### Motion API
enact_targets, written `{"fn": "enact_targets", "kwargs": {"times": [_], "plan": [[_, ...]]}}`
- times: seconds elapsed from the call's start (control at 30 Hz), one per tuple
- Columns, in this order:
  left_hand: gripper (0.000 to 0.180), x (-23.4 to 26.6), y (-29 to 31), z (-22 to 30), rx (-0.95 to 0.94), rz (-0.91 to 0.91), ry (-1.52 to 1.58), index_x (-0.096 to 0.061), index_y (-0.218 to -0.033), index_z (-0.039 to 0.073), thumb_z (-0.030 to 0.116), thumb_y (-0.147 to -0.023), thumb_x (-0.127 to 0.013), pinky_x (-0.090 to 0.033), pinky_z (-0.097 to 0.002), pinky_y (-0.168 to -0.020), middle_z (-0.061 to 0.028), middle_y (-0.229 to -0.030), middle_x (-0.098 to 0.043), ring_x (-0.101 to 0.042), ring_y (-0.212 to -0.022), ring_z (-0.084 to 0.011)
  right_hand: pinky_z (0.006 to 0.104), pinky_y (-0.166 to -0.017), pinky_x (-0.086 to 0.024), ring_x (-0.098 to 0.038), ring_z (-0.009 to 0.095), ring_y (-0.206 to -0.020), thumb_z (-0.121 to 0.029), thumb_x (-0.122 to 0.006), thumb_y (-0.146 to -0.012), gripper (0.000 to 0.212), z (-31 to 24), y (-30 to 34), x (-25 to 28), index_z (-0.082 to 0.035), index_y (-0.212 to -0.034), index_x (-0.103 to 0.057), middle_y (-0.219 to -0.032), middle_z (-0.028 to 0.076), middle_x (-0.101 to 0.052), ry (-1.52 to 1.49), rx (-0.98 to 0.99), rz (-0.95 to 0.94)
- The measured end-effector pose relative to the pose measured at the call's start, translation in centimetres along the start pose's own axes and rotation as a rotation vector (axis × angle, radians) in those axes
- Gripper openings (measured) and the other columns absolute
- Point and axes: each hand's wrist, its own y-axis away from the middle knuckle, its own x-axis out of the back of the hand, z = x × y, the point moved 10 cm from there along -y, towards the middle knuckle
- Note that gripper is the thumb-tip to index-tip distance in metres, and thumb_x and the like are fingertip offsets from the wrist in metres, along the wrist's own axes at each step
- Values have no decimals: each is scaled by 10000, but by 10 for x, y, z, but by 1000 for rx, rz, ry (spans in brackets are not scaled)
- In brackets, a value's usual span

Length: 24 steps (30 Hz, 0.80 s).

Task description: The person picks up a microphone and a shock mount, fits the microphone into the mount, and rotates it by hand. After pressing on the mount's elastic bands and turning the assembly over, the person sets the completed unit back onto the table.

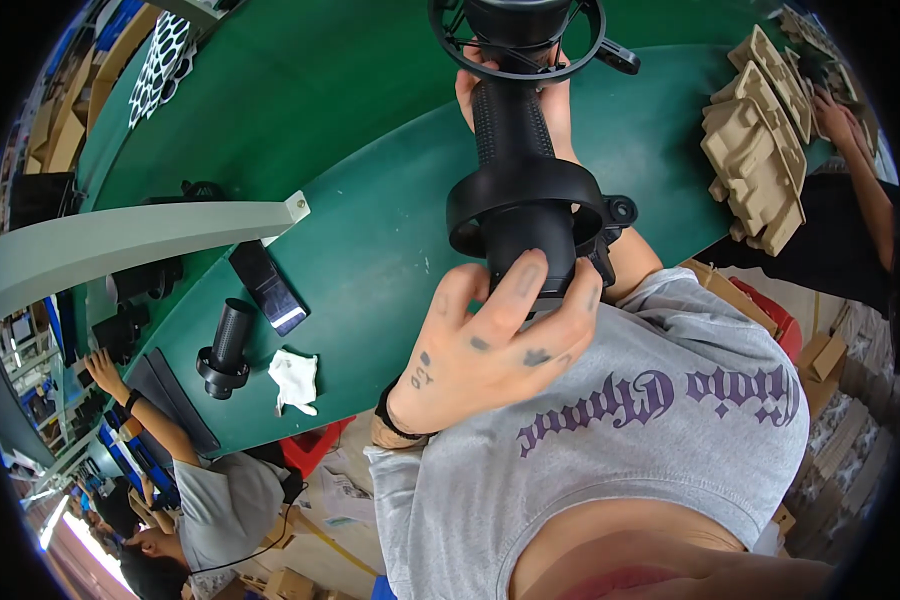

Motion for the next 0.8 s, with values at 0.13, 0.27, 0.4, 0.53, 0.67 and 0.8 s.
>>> {"fn": "enact_targets", "kwargs": {"times": [0.13, 0.27, 0.4, 0.53, 0.67, 0.8], "plan": [[200, 2, -2, 0, -10, 47, 37, -592, -784, 212, 118, -649, -707, -376, -309, -644, 119, -1047, -623, -514, -1048, -206, 358, -924, -485, -625, 172, -892, -489, -558, -893, 561, 7, 7, 3, 26, -1115, -559, -993, 96, -640, 18, -10, 109], [148, 3, -5, 3, -74, 36, 40, -576, -753, 215, 148, -708, -701, -350, -326, -680, 130, -1016, -626, -537, -1088, -143, 380, -948, -481, -627, 181, -912, -478, -573, -888, 549, 18, 13, -1, 13, -1133, -558, -1010, 98, -635, -46, -36, 124], [114, 5, -11, 7, -124, 8, 80, -581, -706, 194, 158, -677, -685, -322, -332, -671, 110, -1002, -627, -587, -1020, -115, 447, -983, -461, -626, 187, -945, -499, -632, -832, 591, 31, 17, 12, -24, -1175, -554, -1083, 89, -609, -124, -146, 138], [90, 5, -14, 14, -175, 11, 123, -608, -690, 167, 146, -622, -662, -288, -331, -662, 85, -984, -630, -613, -964, -95, 473, -1001, -441, -624, 174, -930, -441, -678, -778, 618, 50, 23, -5, -50, -1232, -527, -1130, 52, -549, -400, -327, 0], [140, 5, -16, 22, -247, -6, 135, -648, -715, 130, 158, -578, -636, -274, -327, -633, 60, -908, -643, -623, -947, -89, 414, -930, -474, -609, 155, -867, -334, -687, -758, 605, 52, 28, -9, -47, -1257, -502, -1118, 34, -515, -476, -321, 45], [126, 8, -17, 18, -264, 23, 112, -641, -692, 125, 159, -570, -637, -299, -303, -623, 36, -858, -654, -641, -902, -97, 293, -804, -456, -555, 112, -818, -224, -730, -720, 612, 29, 20, -17, -47, -1251, -485, -1098, 4, -497, -563, -305, -56]]}}
